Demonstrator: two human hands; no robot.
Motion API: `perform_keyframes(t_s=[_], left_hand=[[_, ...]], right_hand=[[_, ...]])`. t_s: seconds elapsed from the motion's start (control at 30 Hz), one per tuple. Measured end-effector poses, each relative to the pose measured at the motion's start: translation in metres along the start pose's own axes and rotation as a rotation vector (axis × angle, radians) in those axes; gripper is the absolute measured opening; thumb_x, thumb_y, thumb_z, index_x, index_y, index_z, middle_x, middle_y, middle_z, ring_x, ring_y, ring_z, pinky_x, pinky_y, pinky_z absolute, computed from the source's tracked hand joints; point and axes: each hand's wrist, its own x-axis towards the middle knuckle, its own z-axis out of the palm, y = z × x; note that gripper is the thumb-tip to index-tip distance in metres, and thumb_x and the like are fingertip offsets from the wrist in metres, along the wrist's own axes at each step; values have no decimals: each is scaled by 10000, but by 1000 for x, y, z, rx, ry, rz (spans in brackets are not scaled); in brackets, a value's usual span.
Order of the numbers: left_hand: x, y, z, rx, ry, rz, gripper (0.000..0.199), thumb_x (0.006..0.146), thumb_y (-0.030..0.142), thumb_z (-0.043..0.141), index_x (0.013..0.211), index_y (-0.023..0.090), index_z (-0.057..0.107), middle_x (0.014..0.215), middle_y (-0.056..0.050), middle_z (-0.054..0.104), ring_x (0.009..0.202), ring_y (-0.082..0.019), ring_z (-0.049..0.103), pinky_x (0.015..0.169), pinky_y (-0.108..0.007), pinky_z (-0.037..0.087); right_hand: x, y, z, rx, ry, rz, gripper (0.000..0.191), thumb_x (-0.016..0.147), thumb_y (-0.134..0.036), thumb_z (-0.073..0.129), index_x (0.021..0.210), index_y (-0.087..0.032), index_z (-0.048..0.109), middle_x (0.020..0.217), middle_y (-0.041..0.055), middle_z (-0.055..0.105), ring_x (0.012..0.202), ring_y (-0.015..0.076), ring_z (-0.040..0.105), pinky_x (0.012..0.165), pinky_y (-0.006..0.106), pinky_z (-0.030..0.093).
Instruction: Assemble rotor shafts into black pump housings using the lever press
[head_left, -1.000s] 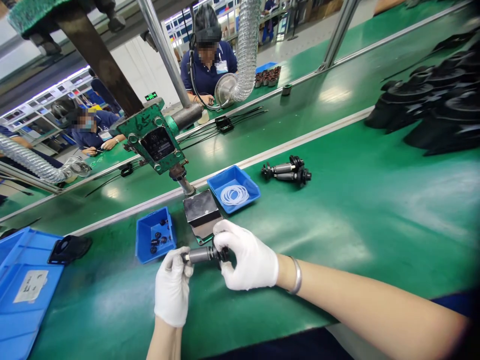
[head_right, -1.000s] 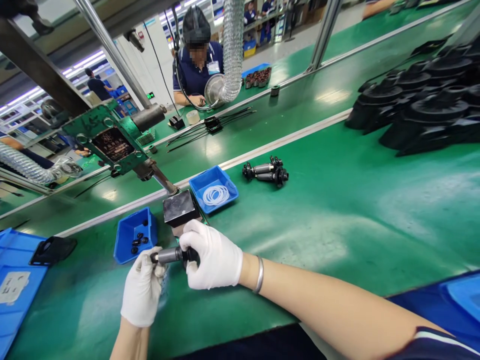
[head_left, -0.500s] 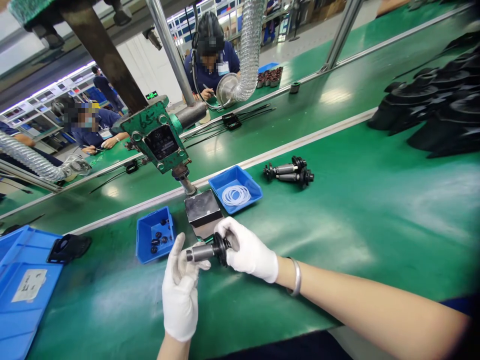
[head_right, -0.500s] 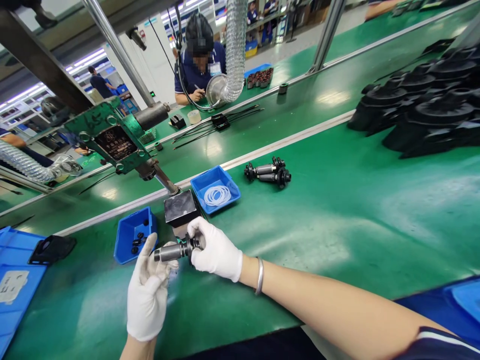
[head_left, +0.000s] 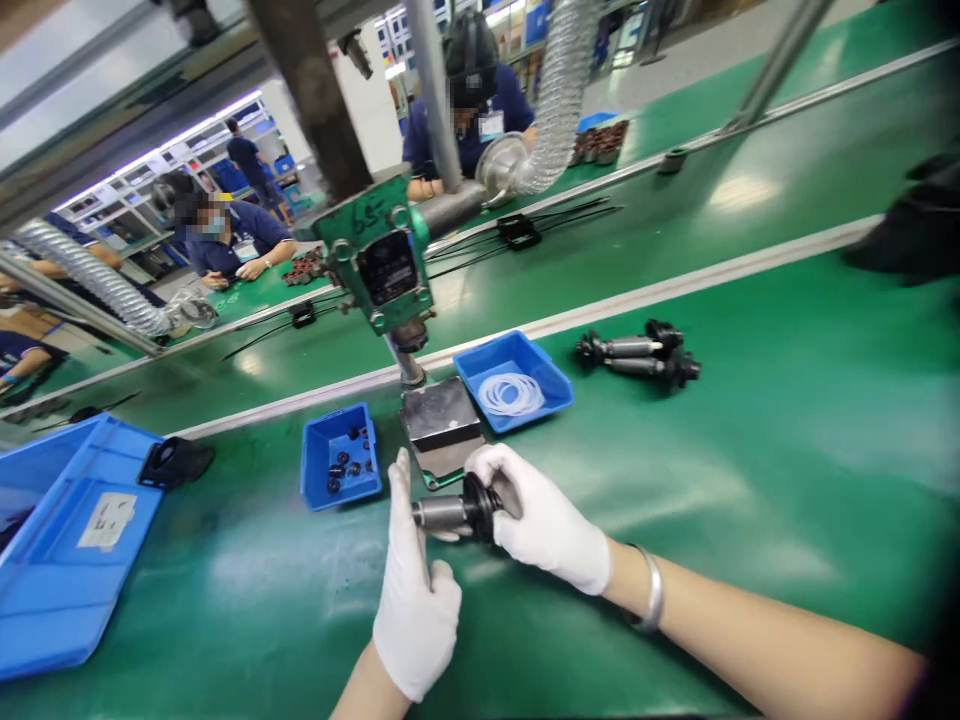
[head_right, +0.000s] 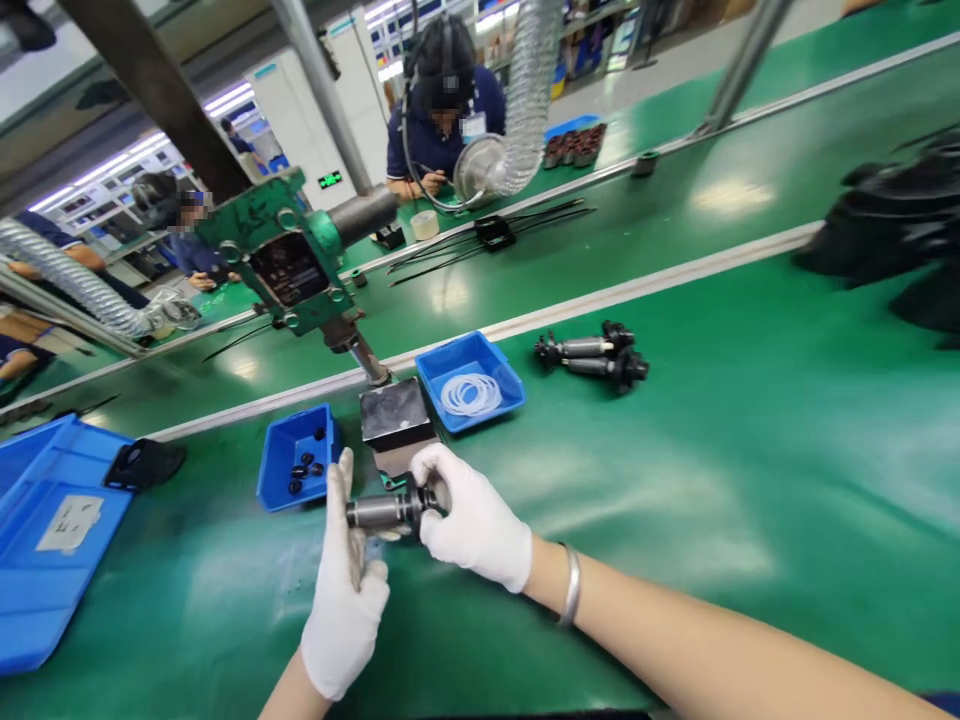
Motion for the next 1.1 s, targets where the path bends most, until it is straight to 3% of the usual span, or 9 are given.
perform_keyframes(t_s=[0.13,0.23,0.3,0.4,0.53,0.67,0.77,1.0,1.1], left_hand=[[26,-12,-59,188,80,-6,883,763,33,421,1546,251,77,1540,-95,368,1336,-254,468,1131,-423,381],[66,-36,-146,600,508,-84,737,824,97,367,1516,216,141,1542,-114,338,1227,-222,559,1058,-392,449],[91,-57,-208,941,686,-333,651,834,138,384,1472,158,256,1542,-153,306,1306,-278,477,1073,-442,412],[115,-85,-279,1082,746,-516,569,797,230,498,1337,56,455,1530,-276,232,1339,-461,358,1038,-632,332],[126,-108,-325,1252,578,-593,440,737,340,606,1112,113,641,1464,-246,375,1358,-482,271,1048,-636,262],[124,-111,-333,1353,334,-529,305,764,406,590,863,141,705,1336,-219,537,1366,-464,258,1057,-596,253],[105,-99,-315,1345,108,-430,287,781,458,580,725,196,681,1269,-138,613,1272,-376,434,1048,-491,333],[15,-49,-219,1329,-108,-221,544,802,494,582,1237,170,545,1055,-115,654,940,-282,637,853,-385,481],[-12,-34,-181,1280,-303,-127,353,845,422,531,1112,213,625,985,-97,659,872,-275,636,826,-403,473]], right_hand=[[4,4,-3,21,-37,49,247,638,-200,584,836,-218,437,836,12,486,740,176,466,665,290,432],[10,7,-6,35,-54,74,225,647,-234,577,833,-219,451,827,11,482,732,178,470,637,286,429],[12,12,-6,36,-61,87,225,644,-245,578,833,-219,459,820,11,483,730,181,474,625,283,432],[11,21,-6,30,-85,111,221,647,-253,586,828,-220,463,805,7,482,710,177,474,622,281,438],[11,33,-5,4,-125,145,224,660,-270,600,836,-218,471,813,12,489,715,182,480,620,283,439],[12,33,-7,-9,-122,177,238,663,-274,629,827,-217,467,795,7,481,713,182,474,631,285,441],[14,25,-9,41,-122,193,248,653,-275,636,822,-215,464,799,7,481,713,177,465,629,283,435],[13,7,-5,218,-103,244,299,650,-278,650,837,-220,424,778,-11,457,662,147,435,560,250,390],[9,6,-2,287,-109,220,336,629,-271,652,853,-223,406,760,-25,446,635,133,424,544,236,373]])
